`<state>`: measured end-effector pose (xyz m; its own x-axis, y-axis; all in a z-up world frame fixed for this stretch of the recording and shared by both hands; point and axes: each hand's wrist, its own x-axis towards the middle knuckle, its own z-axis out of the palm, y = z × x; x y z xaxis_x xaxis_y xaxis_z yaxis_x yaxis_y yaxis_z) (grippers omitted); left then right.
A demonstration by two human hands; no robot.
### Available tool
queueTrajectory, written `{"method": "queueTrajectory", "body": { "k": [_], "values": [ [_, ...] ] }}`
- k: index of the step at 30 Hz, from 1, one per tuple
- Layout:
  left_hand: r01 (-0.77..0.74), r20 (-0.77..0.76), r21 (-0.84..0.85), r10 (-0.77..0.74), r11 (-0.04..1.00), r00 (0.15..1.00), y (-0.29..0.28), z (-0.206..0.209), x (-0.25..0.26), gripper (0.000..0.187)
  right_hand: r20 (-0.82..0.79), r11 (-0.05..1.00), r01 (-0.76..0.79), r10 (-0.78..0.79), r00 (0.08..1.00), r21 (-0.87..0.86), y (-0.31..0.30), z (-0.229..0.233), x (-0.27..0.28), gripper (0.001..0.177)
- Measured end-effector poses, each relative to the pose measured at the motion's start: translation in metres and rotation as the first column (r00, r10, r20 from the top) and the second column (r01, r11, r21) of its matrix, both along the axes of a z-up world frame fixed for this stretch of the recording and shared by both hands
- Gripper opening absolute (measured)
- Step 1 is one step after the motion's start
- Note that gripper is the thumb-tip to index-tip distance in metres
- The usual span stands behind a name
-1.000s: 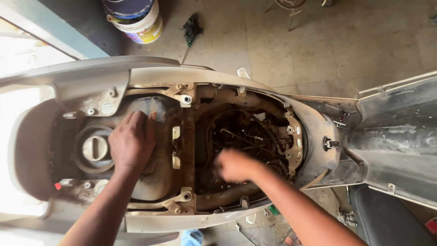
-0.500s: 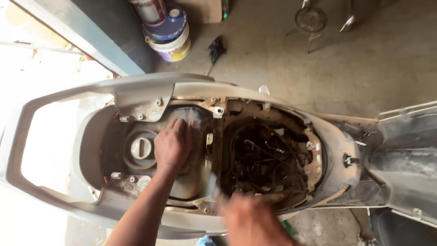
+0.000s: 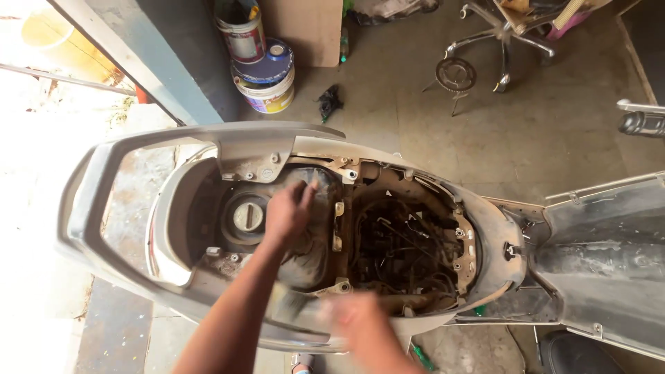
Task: The person unscrews and removes the body panels of a scooter and then uses a brush and a liquid from a bottle to clean the internal engine components and frame.
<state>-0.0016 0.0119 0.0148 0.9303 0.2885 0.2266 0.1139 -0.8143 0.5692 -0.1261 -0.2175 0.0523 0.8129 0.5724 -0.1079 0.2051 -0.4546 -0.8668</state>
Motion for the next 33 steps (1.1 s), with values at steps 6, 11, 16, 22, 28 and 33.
{"method": "queueTrajectory", "body": {
  "k": [6,11,16,22,28,33],
  "values": [
    [-0.022,-0.014,-0.603,0.017,0.797,1.0,0.032,0.069,-0.075,0.033,0.034,0.79,0.309,-0.344,0.938,-0.529,-0.047,0.028,0.07,0.019],
    [-0.24,-0.109,-0.31,0.216,0.92,0.97,0.041,0.071,-0.137,0.033,-0.278,0.948,0.102,-0.19,0.941,-0.301,-0.016,0.053,0.053,0.021],
    [-0.151,-0.001,-0.126,0.153,0.98,0.988,0.038,0.059,-0.155,0.034,0.052,0.852,0.339,-0.348,0.936,-0.399,-0.061,-0.014,0.085,0.019],
    [-0.236,-0.035,-0.118,0.233,0.965,0.972,0.016,0.069,-0.136,0.028,-0.013,0.948,0.303,-0.306,0.952,-0.099,-0.053,-0.002,0.044,0.021],
    [-0.049,0.121,-0.008,0.049,0.999,0.991,-0.023,0.055,-0.084,0.026,-0.001,0.97,0.163,-0.165,0.986,-0.179,-0.062,0.0,0.104,0.024],
    [0.013,0.13,0.09,-0.024,0.996,0.991,-0.042,0.018,-0.051,0.018,0.058,0.988,0.07,-0.062,0.996,-0.136,-0.073,-0.001,0.101,0.028]
  ]
}}
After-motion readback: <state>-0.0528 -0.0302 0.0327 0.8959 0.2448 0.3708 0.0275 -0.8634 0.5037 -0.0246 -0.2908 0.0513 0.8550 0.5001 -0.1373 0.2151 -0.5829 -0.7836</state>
